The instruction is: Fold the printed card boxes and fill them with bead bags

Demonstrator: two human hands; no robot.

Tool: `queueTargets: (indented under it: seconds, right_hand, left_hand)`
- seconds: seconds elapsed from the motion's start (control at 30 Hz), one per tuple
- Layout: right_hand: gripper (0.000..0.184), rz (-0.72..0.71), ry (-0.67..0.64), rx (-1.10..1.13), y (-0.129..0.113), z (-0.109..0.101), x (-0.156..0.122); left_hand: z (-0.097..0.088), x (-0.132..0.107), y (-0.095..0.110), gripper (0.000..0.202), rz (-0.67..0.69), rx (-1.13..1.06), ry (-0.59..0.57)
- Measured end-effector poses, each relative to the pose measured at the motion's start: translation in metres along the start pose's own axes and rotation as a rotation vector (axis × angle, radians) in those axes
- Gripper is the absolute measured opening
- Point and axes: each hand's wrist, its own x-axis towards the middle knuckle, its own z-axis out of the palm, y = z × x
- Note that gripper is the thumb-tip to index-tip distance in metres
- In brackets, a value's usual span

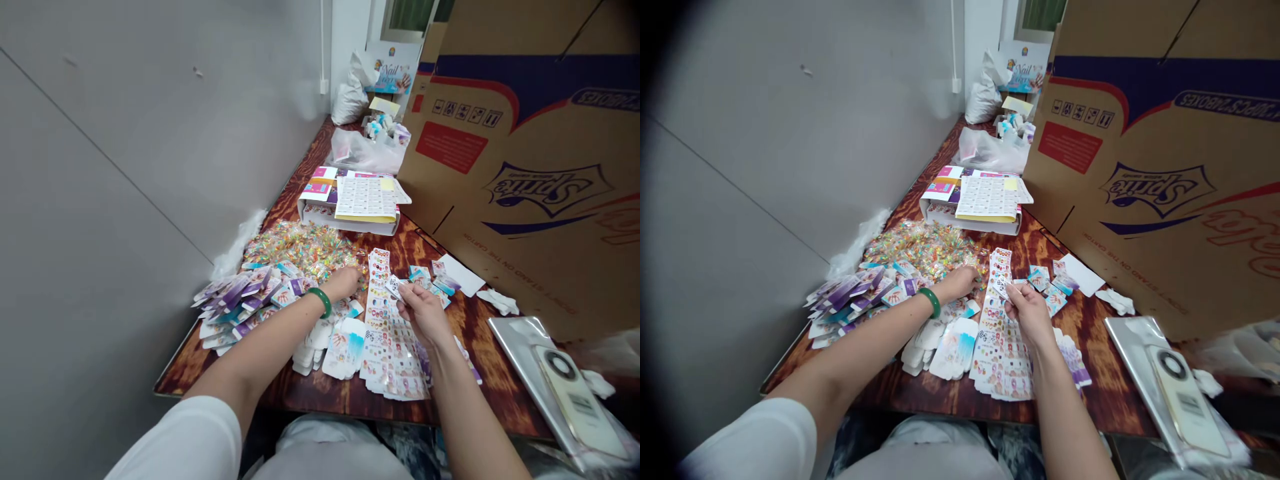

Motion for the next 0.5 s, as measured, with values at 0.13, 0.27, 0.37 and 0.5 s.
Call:
queueTargets:
  seconds: [0.13,0.27,0.37,0.5]
  right_hand:
    - [0.031,0.014,0.017,-0.003,0.004,-0.003,0.003]
    - [0.029,-0.005,0.085,-0.021,0.010,-0.001,0.009]
    - [0.029,-0.011,0.041,-0.145,0.014,0.009,0.010]
    - [0.025,0.023,-0.131,-0.194,0.012,0.029,0.004]
  left_hand:
    - [-0.017,-0.006,-0.005,0.026,-0.039,-0.138,0.009]
    - [-0.044,-0.029,0.004,0.036,0.005,-0.302,-0.115]
    - [-0.061,-0.052,0.019,0.036,0.060,-0.528,-0.366]
    - [-0.070,-0.070,0.038,0.033,-0.066,-0.711,-0.555]
